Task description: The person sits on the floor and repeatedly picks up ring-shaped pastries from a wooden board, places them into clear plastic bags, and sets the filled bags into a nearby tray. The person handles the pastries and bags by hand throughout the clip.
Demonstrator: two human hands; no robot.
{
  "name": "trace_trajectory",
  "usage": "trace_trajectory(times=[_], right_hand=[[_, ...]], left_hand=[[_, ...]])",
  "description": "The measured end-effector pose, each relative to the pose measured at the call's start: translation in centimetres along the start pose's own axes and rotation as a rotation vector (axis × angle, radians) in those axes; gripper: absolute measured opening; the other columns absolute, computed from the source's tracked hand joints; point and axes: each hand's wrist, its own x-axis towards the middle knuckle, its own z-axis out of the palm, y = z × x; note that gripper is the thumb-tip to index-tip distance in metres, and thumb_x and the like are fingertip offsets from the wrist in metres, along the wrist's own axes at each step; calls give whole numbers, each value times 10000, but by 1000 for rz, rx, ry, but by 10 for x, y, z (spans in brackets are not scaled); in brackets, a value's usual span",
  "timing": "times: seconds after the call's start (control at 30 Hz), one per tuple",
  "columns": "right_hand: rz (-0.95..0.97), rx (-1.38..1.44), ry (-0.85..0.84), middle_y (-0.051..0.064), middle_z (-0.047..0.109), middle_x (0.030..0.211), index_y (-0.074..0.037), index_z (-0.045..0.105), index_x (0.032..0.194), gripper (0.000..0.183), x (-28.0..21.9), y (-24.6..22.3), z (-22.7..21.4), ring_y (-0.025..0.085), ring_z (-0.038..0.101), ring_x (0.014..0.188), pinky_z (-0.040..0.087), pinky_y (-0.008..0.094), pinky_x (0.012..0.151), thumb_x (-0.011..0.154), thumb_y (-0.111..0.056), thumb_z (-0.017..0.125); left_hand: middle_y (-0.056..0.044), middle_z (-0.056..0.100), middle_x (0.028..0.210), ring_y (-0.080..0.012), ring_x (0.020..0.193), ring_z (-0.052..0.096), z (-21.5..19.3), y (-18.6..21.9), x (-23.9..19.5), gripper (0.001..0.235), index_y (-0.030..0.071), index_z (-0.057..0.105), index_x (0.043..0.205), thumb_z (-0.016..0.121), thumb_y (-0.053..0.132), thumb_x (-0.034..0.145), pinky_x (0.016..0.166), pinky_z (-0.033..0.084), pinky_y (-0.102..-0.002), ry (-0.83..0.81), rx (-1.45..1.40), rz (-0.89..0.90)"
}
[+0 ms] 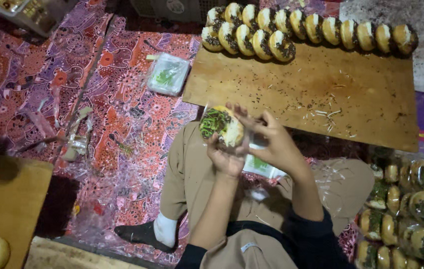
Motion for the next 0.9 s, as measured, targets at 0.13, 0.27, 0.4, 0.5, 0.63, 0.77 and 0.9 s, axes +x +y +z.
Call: trace_trajectory(times=[0.13, 0.27, 0.4, 0.5, 0.63, 0.77, 0.9], right_hand=[[76, 380, 350, 82, 683, 982, -21, 768, 1150, 263, -14, 0, 8, 166, 647, 900, 522, 289, 803, 888, -50, 785], [94, 368, 705, 87, 722, 1019, 37, 733, 1004, 160, -21, -17, 33, 144, 687, 939, 564, 265, 854, 865, -1, 803], [52, 271, 469, 99, 772, 1024, 9, 757, 1042, 157, -14, -29, -2, 150, 740, 909, 612, 270, 828, 892, -18, 793], [16, 325, -16, 77, 792, 990, -20, 693, 1120, 289, -13, -34, -36, 137, 791, 861, 652, 264, 764, 864, -90, 805], [-125, 260, -265, 94, 797, 1017, -21, 662, 1245, 388, -25, -34, -52, 145, 789, 861, 641, 274, 739, 878, -92, 767], [-103, 377, 54, 130, 766, 1005, 12, 603, 1231, 419, -71, -21, -53, 192, 786, 924, 645, 311, 789, 862, -78, 779], [-146, 806, 244, 154, 701, 1041, -12, 579, 1245, 314, -116, -9, -36, 256, 762, 979, 655, 388, 854, 974, -23, 737]], left_hand=[[-110, 350, 1667, -250, 1548, 350, -24, 0, 8, 921, 84, 281, 1606, 734, 217, 815, 1283, 296, -454, -8, 121, -8], [-147, 386, 1634, -282, 1514, 369, -66, -11, -20, 810, 50, 304, 1606, 700, 229, 923, 1270, 319, -420, 80, 153, -202], [-168, 483, 1524, -296, 1404, 466, -70, 1, -57, 645, 17, 357, 1546, 592, 273, 1003, 1239, 337, -447, 271, 201, -142], [-154, 521, 1485, -292, 1379, 508, -38, 24, -75, 616, 38, 388, 1484, 536, 354, 977, 1199, 334, -482, 289, 736, 10], [-101, 673, 1219, -227, 1255, 622, 17, 30, -43, 410, 49, 653, 1229, 447, 354, 1050, 1285, 292, -472, -237, 1529, 206], [-84, 643, 707, -223, 820, 647, 74, 29, -47, 212, 64, 767, 741, 833, 261, 780, 1090, 419, -479, -461, 2018, 329], [-57, 698, 830, -272, 863, 642, 105, 36, -72, 155, 61, 768, 959, 837, 123, 835, 783, 510, -395, -677, 2005, 255]])
